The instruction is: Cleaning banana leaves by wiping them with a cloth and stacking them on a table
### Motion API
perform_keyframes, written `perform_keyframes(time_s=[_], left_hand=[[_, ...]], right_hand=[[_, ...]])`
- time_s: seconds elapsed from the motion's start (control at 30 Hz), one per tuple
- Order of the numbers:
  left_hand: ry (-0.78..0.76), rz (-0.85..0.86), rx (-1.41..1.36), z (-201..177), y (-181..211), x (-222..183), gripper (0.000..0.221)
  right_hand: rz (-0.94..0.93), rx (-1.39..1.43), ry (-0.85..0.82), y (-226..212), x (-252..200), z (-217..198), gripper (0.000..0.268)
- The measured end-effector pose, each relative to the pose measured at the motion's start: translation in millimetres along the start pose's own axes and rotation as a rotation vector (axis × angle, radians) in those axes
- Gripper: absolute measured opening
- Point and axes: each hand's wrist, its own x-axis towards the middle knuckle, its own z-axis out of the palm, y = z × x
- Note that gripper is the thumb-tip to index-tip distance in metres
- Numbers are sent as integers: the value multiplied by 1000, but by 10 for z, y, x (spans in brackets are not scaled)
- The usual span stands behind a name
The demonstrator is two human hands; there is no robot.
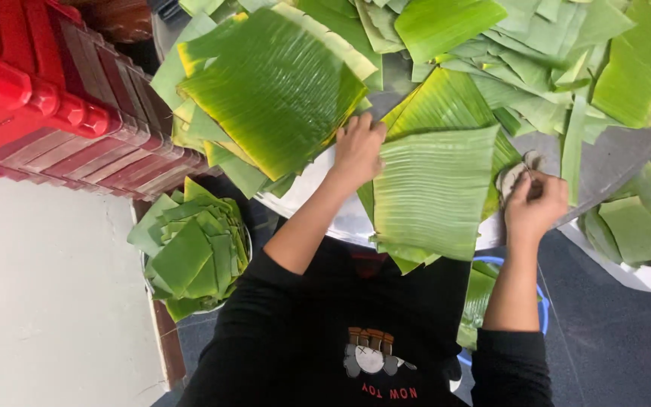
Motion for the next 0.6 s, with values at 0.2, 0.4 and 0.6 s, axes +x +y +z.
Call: perform_keyframes(time_s=[0.2, 0.4, 0.6], left_hand=[[489, 244, -602, -479, -396, -413, 14], [923, -344, -152, -1014, -2036, -730, 38], [611, -257, -222, -320, -1135, -993, 71]], right_hand=[[32, 18, 10, -50, 7, -26, 5], [99, 53, 25, -190, 74, -58, 13], [114, 91, 8, -342, 124, -104, 26]])
